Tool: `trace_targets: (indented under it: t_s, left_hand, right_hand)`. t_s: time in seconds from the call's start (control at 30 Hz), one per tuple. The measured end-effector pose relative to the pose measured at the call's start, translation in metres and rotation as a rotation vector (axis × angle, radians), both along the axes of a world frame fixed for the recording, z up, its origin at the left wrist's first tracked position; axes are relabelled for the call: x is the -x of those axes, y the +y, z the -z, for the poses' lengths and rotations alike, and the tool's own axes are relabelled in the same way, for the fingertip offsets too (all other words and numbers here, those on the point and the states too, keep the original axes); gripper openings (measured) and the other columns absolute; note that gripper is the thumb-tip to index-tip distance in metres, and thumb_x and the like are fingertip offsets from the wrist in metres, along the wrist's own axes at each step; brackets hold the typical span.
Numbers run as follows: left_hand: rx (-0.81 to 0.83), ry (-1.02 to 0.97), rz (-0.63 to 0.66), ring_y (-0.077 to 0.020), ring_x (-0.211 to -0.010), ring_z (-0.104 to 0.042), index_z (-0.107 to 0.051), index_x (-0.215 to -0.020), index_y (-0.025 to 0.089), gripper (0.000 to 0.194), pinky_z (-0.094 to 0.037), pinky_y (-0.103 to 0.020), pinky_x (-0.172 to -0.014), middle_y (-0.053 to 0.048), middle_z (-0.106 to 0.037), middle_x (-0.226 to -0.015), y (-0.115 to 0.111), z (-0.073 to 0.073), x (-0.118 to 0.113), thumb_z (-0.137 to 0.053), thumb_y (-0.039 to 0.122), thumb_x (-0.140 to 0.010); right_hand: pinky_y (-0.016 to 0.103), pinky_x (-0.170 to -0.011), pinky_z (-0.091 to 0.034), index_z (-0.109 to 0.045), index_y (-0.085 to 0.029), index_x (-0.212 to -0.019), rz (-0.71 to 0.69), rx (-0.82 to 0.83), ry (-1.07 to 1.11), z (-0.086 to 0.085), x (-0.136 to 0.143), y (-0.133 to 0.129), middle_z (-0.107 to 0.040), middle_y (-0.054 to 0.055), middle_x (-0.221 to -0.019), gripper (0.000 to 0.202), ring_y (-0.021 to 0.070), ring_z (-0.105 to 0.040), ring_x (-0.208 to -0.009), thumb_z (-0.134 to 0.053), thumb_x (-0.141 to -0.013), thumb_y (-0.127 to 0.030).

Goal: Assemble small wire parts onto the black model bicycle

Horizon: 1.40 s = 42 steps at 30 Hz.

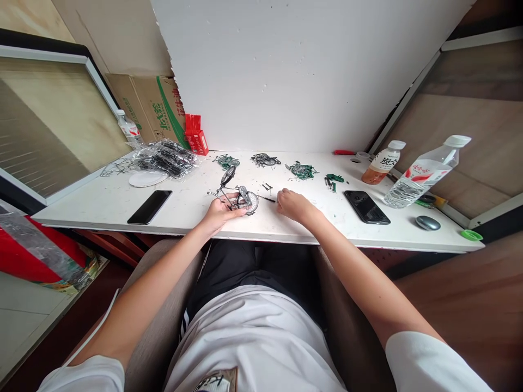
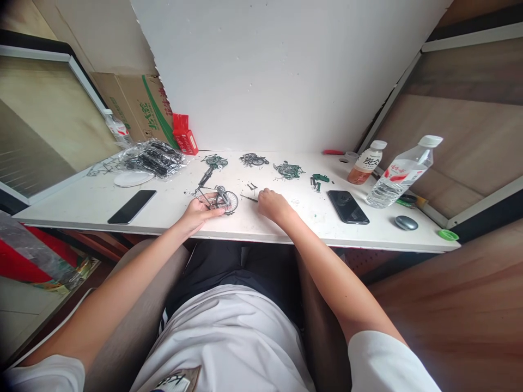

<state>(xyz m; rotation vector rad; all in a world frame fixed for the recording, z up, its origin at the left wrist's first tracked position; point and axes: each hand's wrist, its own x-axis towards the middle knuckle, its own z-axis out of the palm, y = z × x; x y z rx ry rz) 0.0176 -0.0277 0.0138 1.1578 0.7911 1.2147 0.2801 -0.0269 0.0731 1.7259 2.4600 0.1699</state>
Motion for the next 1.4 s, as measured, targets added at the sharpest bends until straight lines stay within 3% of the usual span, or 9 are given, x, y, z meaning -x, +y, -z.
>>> trace_targets:
  t_s: [0.13,0.3,0.5,0.73,0.83,0.93,1.1,1.23,1.4]
  left_hand:
    - [-0.012,0.029,-0.024,-0.0315,-0.107,-0.081,-0.069,-0.126,0.012,0.081,-0.060,-0.061,-0.110,-0.014,-0.083,-0.114,0.002,0.003,-0.001,-0.108,0.028,-0.057]
    - [-0.009,0.061,-0.071,-0.0296,-0.103,-0.081,-0.070,-0.124,0.011,0.081,-0.060,-0.059,-0.110,-0.014,-0.084,-0.111,0.002,0.004,-0.002,-0.108,0.027,-0.055]
    - [-0.004,0.070,-0.063,-0.0267,-0.100,-0.081,-0.071,-0.124,0.011,0.080,-0.059,-0.058,-0.111,-0.013,-0.084,-0.110,0.001,0.001,-0.003,-0.108,0.027,-0.055]
    - [-0.001,0.090,-0.067,-0.0291,-0.102,-0.081,-0.071,-0.125,0.011,0.083,-0.060,-0.059,-0.109,-0.015,-0.084,-0.112,0.001,0.001,-0.002,-0.109,0.028,-0.054]
    - [-0.007,0.091,-0.083,-0.0311,-0.104,-0.081,-0.072,-0.123,0.012,0.082,-0.060,-0.059,-0.109,-0.015,-0.084,-0.111,0.001,0.001,-0.003,-0.109,0.030,-0.052]
    - [-0.009,0.081,-0.103,-0.0326,-0.105,-0.081,-0.072,-0.121,0.013,0.080,-0.061,-0.059,-0.108,-0.014,-0.085,-0.109,0.003,0.003,-0.004,-0.109,0.032,-0.052]
    - [-0.036,0.071,-0.119,-0.0326,-0.105,-0.082,-0.072,-0.123,0.012,0.081,-0.058,-0.058,-0.111,-0.015,-0.084,-0.110,0.006,0.007,-0.004,-0.108,0.032,-0.053]
    - [-0.032,0.070,-0.128,-0.0313,-0.103,-0.082,-0.071,-0.124,0.012,0.083,-0.059,-0.057,-0.111,-0.015,-0.085,-0.110,0.006,0.008,-0.004,-0.108,0.033,-0.053]
    - [-0.031,0.087,-0.151,-0.0335,-0.107,-0.081,-0.071,-0.122,0.012,0.082,-0.059,-0.058,-0.111,-0.015,-0.084,-0.109,0.003,0.005,-0.004,-0.109,0.033,-0.052]
  right_hand:
    - [0.032,-0.072,-0.045,-0.074,-0.009,-0.113,0.021,0.013,0.081,0.001,-0.002,0.005,-0.076,0.019,-0.111,0.024,0.0277,-0.073,-0.093,-0.057,-0.097,-0.004]
    - [0.031,-0.069,-0.039,-0.069,-0.011,-0.128,-0.002,-0.047,0.159,0.007,-0.010,0.011,-0.077,0.015,-0.102,0.037,0.0270,-0.071,-0.090,-0.066,-0.092,-0.002]
    - [0.035,-0.065,-0.033,-0.076,-0.011,-0.090,0.054,-0.076,0.074,0.007,-0.011,0.012,-0.074,0.019,-0.096,0.020,0.0243,-0.064,-0.077,-0.059,-0.091,0.000]
    - [0.033,-0.068,-0.042,-0.078,-0.014,-0.085,-0.042,-0.083,0.316,0.008,-0.014,0.016,-0.075,0.014,-0.092,0.021,0.0223,-0.064,-0.076,-0.064,-0.086,0.001]
    - [0.034,-0.076,-0.051,-0.081,-0.016,-0.092,-0.212,-0.175,0.574,0.014,-0.014,0.021,-0.077,0.013,-0.095,0.018,0.0221,-0.069,-0.081,-0.065,-0.093,-0.007]
    - [0.035,-0.080,-0.059,-0.083,-0.019,-0.099,-0.325,-0.211,0.976,0.024,-0.003,0.022,-0.080,0.011,-0.100,0.017,0.0226,-0.075,-0.085,-0.069,-0.101,-0.029]
    - [0.035,-0.065,-0.063,-0.084,-0.020,-0.099,-0.230,0.000,1.513,0.043,0.025,0.015,-0.084,0.011,-0.102,0.044,0.0269,-0.079,-0.087,-0.088,-0.084,-0.061]
    - [0.033,-0.064,-0.061,-0.082,-0.019,-0.093,-0.200,0.122,1.594,0.052,0.033,0.013,-0.083,0.011,-0.096,0.053,0.0265,-0.078,-0.086,-0.093,-0.074,-0.067]
    - [0.032,-0.070,-0.057,-0.082,-0.020,-0.093,-0.217,0.059,1.513,0.057,0.030,0.016,-0.083,0.010,-0.096,0.045,0.0250,-0.076,-0.089,-0.088,-0.082,-0.063]
